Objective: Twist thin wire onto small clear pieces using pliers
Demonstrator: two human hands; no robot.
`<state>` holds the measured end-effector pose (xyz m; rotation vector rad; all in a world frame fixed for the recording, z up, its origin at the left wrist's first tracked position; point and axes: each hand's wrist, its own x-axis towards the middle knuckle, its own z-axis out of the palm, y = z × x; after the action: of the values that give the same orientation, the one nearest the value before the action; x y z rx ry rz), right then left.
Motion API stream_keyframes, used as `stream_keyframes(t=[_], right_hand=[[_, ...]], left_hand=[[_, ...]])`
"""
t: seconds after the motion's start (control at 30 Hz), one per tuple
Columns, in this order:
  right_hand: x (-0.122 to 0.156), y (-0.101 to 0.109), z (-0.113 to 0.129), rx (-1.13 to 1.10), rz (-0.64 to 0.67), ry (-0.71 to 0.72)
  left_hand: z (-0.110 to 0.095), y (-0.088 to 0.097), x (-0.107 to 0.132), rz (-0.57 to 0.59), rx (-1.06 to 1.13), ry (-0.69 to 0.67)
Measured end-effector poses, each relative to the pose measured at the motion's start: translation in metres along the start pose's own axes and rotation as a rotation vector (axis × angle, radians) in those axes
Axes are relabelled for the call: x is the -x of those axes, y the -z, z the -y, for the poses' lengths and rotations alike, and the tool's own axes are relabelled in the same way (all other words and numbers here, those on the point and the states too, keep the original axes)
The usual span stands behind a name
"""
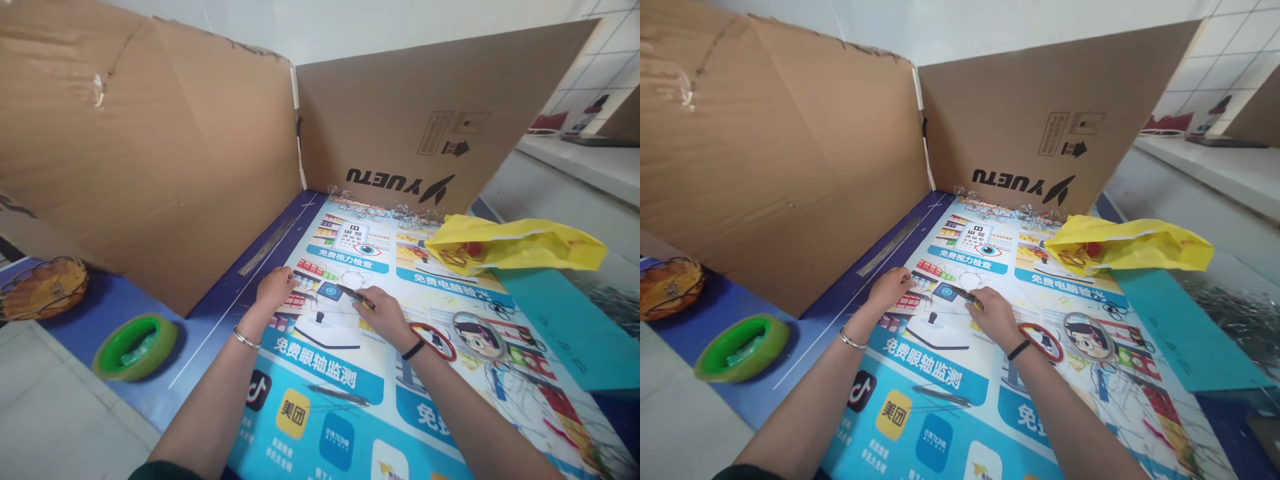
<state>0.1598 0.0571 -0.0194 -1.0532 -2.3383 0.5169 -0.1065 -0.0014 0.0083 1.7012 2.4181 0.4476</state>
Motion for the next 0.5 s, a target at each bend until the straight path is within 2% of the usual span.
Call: stream_keyframes(t=[0.13, 0.3, 0.5], right_hand=[[0.000, -0.001, -0.001, 0.009, 0.004, -0.004], [0.000, -0.002, -0.001, 0.025, 0.023, 0.012], [-0.001, -0.001, 0.001, 0.077, 0.045, 0.018]], left_hand=[[-0.009, -0.005, 0.003, 0.007, -0.139, -0.038], [-0.024, -0.012, 0.010, -0.018, -0.185, -0.048], [-0.024, -0.012, 0.008, 0.002, -0.193, -0.057]])
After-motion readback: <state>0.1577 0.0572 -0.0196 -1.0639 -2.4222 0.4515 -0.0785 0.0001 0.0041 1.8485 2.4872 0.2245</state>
